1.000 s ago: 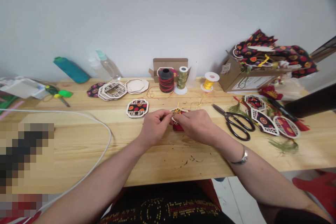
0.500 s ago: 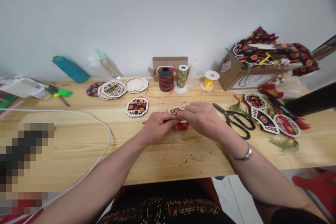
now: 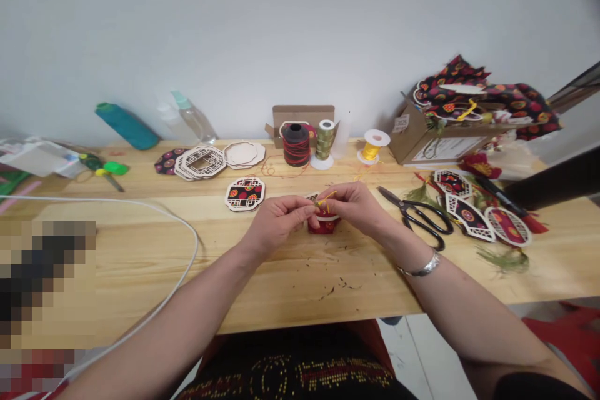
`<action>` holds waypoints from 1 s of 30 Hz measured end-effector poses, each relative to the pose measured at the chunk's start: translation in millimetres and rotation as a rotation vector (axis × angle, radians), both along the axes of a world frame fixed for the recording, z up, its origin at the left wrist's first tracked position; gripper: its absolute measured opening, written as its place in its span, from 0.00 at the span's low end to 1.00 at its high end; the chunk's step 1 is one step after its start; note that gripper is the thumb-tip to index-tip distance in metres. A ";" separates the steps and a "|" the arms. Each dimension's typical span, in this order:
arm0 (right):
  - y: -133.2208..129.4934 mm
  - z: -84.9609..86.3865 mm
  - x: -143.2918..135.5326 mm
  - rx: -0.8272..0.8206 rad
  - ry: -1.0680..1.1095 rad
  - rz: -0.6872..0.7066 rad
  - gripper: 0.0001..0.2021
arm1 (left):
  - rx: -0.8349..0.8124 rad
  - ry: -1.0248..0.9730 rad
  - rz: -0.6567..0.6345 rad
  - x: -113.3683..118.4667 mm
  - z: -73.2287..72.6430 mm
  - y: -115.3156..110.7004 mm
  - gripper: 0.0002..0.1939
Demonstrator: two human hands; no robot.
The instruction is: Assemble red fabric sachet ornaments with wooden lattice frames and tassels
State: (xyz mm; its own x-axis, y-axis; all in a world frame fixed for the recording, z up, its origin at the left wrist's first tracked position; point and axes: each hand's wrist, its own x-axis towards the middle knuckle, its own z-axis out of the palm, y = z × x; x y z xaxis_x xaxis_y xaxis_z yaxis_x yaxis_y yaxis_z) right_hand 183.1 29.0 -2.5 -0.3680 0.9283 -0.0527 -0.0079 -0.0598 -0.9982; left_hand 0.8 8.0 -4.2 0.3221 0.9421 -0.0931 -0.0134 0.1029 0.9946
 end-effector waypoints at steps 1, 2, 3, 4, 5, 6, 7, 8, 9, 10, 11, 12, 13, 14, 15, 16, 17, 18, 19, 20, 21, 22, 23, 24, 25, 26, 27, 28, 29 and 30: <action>-1.2 0.2 -1.6 -0.046 0.037 -0.010 0.12 | -0.021 -0.023 0.003 0.2 -0.6 0.3 0.12; -2.2 0.5 -2.9 -0.087 0.072 -0.016 0.13 | -0.042 -0.044 0.009 0.6 -1.1 0.5 0.12; -3.1 0.9 -3.8 -0.119 0.102 -0.020 0.13 | -0.060 -0.064 0.018 0.9 -1.6 0.8 0.12; -3.7 1.3 -4.3 -0.142 0.126 -0.023 0.14 | -0.076 -0.080 0.031 1.4 -2.0 1.0 0.12; -4.0 1.6 -4.7 -0.157 0.141 -0.025 0.14 | -0.090 -0.093 0.045 1.8 -2.4 1.2 0.12; -4.1 1.7 -4.8 -0.164 0.150 -0.026 0.14 | -0.103 -0.104 0.058 2.2 -2.8 1.3 0.12; -4.0 1.7 -4.8 -0.165 0.152 -0.026 0.14 | -0.113 -0.114 0.069 2.5 -3.0 1.4 0.12; -3.7 1.6 -4.8 -0.162 0.149 -0.028 0.14 | -0.120 -0.121 0.078 2.8 -3.0 1.4 0.12; -3.4 1.4 -4.8 -0.155 0.144 -0.034 0.13 | -0.125 -0.126 0.085 3.2 -2.8 1.4 0.12; -3.1 1.2 -4.9 -0.146 0.138 -0.043 0.13 | -0.128 -0.126 0.091 3.4 -2.4 1.2 0.12; -2.9 0.9 -5.0 -0.135 0.131 -0.056 0.13 | -0.129 -0.124 0.098 3.7 -1.8 1.1 0.12; -2.8 0.7 -5.2 -0.124 0.123 -0.069 0.12 | -0.130 -0.122 0.105 3.9 -1.3 0.9 0.12; -2.8 0.5 -5.5 -0.114 0.114 -0.081 0.12 | -0.130 -0.121 0.110 4.1 -0.8 0.7 0.12; -2.9 0.5 -5.8 -0.105 0.103 -0.091 0.11 | -0.129 -0.120 0.111 4.1 -0.5 0.6 0.12; -3.1 0.5 -6.2 -0.097 0.091 -0.100 0.11 | -0.126 -0.118 0.109 4.1 -0.3 0.5 0.12; -3.2 0.6 -6.6 -0.092 0.082 -0.108 0.12 | -0.121 -0.115 0.107 4.0 -0.3 0.4 0.12; -3.4 0.7 -7.0 -0.087 0.075 -0.117 0.12 | -0.115 -0.109 0.104 3.9 -0.5 0.4 0.13; -3.5 0.9 -7.3 -0.083 0.069 -0.125 0.11 | -0.111 -0.099 0.102 3.7 -0.7 0.3 0.13; -3.5 1.0 -7.6 -0.079 0.066 -0.133 0.11 | -0.109 -0.087 0.101 3.6 -0.9 0.1 0.13; -3.6 1.0 -7.9 -0.076 0.065 -0.143 0.11 | -0.108 -0.075 0.102 3.6 -1.0 -0.1 0.13; -3.6 0.8 -8.1 -0.076 0.064 -0.151 0.11 | -0.109 -0.064 0.103 3.6 -1.0 -0.3 0.12; -3.6 0.5 -8.2 -0.076 0.063 -0.157 0.11 | -0.110 -0.056 0.103 3.6 -1.0 -0.6 0.12; -3.7 0.0 -8.3 -0.078 0.063 -0.161 0.12 | -0.111 -0.053 0.102 3.7 -0.9 -0.8 0.12; -3.8 -0.5 -8.3 -0.080 0.064 -0.161 0.12 | -0.112 -0.055 0.099 3.7 -0.7 -1.0 0.11; -3.9 -1.1 -8.2 -0.083 0.068 -0.157 0.13 | -0.114 -0.062 0.095 3.7 -0.5 -1.2 0.11; -4.1 -1.6 -8.1 -0.088 0.073 -0.151 0.13 | -0.116 -0.072 0.090 3.6 -0.2 -1.3 0.11; -4.2 -2.0 -8.0 -0.095 0.081 -0.145 0.13 | -0.118 -0.087 0.084 3.6 0.1 -1.4 0.10; -4.3 -2.3 -7.7 -0.100 0.090 -0.138 0.13 | -0.120 -0.107 0.077 3.5 0.5 -1.5 0.10; -4.5 -2.3 -7.5 -0.104 0.096 -0.129 0.13 | -0.123 -0.131 0.072 3.4 0.9 -1.6 0.10; -4.6 -2.1 -7.2 -0.103 0.100 -0.118 0.12 | -0.127 -0.157 0.067 3.5 1.4 -1.6 0.10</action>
State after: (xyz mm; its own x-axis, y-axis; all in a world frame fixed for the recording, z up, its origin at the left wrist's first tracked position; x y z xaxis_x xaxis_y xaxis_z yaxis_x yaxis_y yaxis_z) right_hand 175.9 24.5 -4.6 -0.2651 0.9570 -0.1180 -0.1198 -0.1541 -0.9808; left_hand 4.3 6.4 -2.8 0.2788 0.9458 -0.1663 -0.1786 0.2212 0.9587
